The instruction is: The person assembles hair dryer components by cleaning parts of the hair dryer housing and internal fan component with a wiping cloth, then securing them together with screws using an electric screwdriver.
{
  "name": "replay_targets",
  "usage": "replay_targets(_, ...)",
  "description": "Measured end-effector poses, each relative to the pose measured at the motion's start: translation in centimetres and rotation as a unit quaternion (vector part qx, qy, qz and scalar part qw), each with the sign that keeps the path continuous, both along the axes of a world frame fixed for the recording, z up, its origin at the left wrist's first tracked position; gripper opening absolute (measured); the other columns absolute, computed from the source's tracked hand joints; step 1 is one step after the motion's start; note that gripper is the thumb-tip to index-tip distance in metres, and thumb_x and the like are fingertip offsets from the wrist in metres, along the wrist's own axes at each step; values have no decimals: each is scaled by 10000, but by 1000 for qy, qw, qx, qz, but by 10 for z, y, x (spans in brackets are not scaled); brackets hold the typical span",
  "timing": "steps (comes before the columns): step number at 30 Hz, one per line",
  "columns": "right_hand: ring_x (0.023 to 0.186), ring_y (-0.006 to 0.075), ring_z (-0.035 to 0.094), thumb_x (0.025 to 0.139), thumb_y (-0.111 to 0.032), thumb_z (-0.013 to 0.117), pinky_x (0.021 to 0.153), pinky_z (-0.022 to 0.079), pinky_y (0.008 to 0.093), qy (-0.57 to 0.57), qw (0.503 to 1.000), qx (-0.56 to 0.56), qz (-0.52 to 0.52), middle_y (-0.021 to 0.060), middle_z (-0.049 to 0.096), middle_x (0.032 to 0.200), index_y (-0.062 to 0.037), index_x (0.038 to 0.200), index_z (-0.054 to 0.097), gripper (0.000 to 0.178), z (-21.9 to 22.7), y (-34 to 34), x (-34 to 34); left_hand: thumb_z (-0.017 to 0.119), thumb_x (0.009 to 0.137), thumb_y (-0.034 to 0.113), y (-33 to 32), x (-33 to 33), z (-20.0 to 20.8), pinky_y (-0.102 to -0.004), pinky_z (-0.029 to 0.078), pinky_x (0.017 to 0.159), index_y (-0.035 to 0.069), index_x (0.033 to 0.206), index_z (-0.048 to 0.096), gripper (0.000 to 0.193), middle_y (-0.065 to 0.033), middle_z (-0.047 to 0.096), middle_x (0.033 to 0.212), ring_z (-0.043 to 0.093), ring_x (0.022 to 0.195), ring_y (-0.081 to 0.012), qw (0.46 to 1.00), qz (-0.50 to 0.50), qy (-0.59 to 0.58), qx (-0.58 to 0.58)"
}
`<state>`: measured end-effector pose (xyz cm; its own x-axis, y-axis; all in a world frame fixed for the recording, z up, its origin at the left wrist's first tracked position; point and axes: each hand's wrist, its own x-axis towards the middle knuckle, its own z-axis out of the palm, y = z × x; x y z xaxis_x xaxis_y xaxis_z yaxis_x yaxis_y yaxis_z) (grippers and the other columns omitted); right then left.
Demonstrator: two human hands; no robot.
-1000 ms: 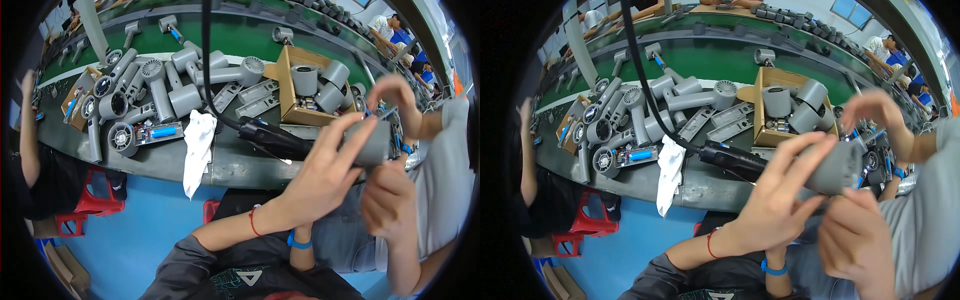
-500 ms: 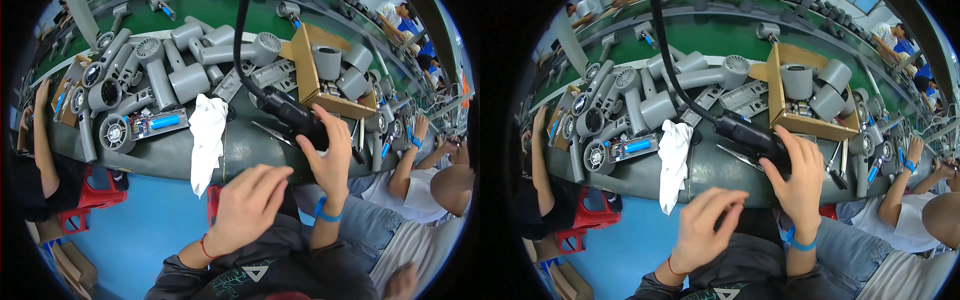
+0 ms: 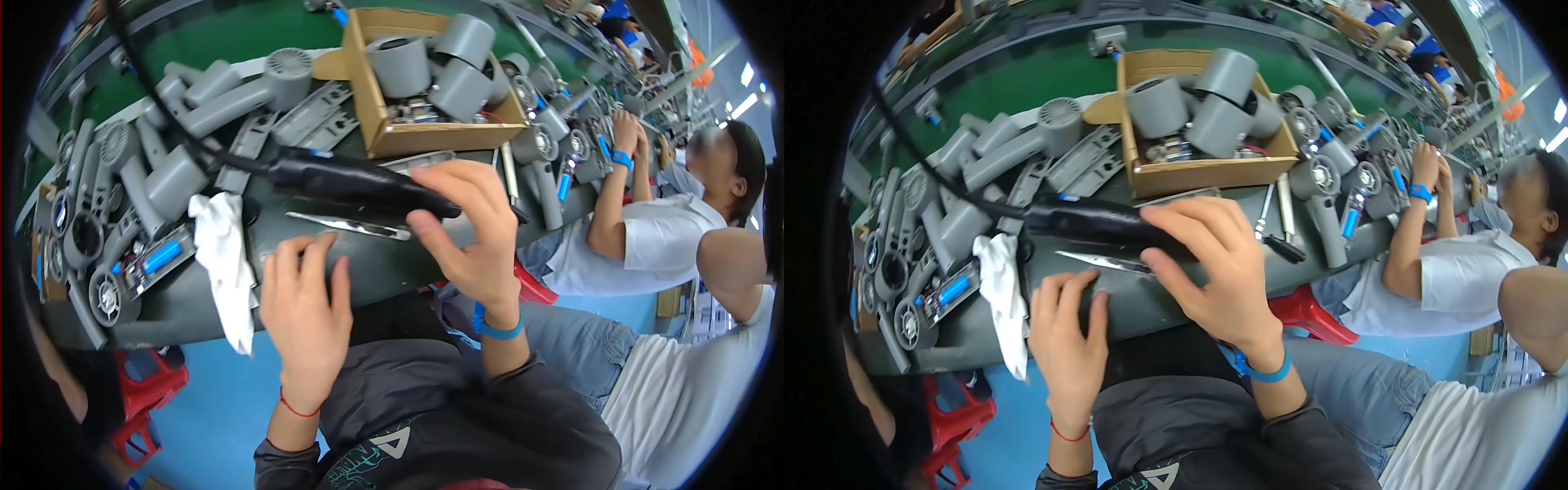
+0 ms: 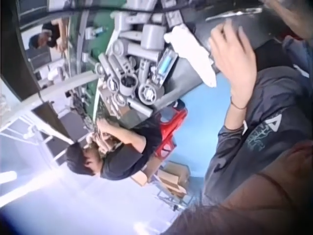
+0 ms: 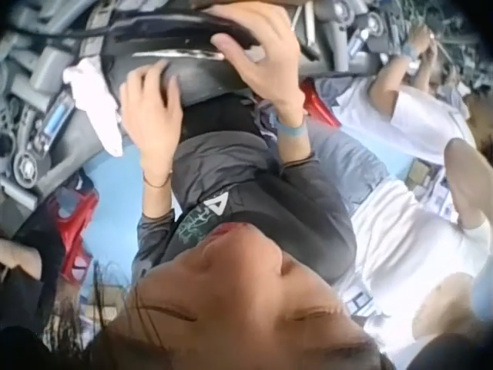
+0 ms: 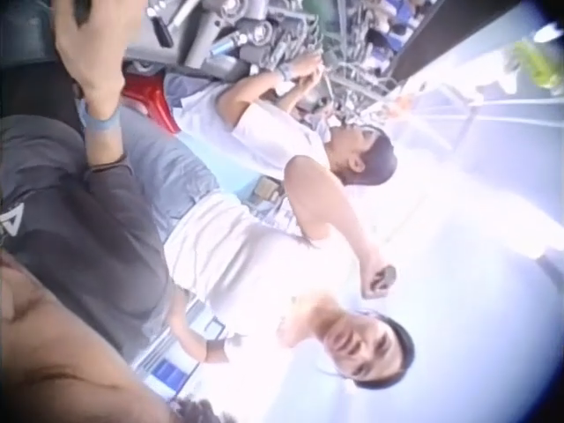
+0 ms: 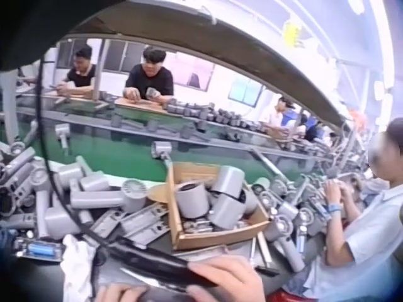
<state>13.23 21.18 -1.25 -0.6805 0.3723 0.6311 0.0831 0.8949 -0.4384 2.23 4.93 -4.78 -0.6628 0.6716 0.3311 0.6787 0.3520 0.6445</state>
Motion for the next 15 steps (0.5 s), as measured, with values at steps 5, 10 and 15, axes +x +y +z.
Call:
replay_targets(5,952,240,639,844,-48,680,824,481,343,91,950,-42,-296,115,676,1064,-17,1118,648,278,-2,36,42,701,820,67,4,2,-8,-383,442,691,61,1029,669,212,-76,579,967,549,824,-280,999,23,34,8)
replay_targets(10,976,286,602,840,-203,740,857,477,396,-44,888,6,-459,145,668,1028,-31,1201,627,416,-18,87,106,703,816,89,8,2,-15,-379,447,682,78,1015,674,202,-68,606,955,560,812,-281,996,30,86,15)
replay_targets(15,957,282,612,816,-312,776,854,490,384,-178,856,-74,-480,163,670,980,-13,1186,637,496,-23,91,106,695,812,74,9,2,-17,-381,461,686,80,1020,678,209,-70,616,958,574,815,-285,992,42,116,14)
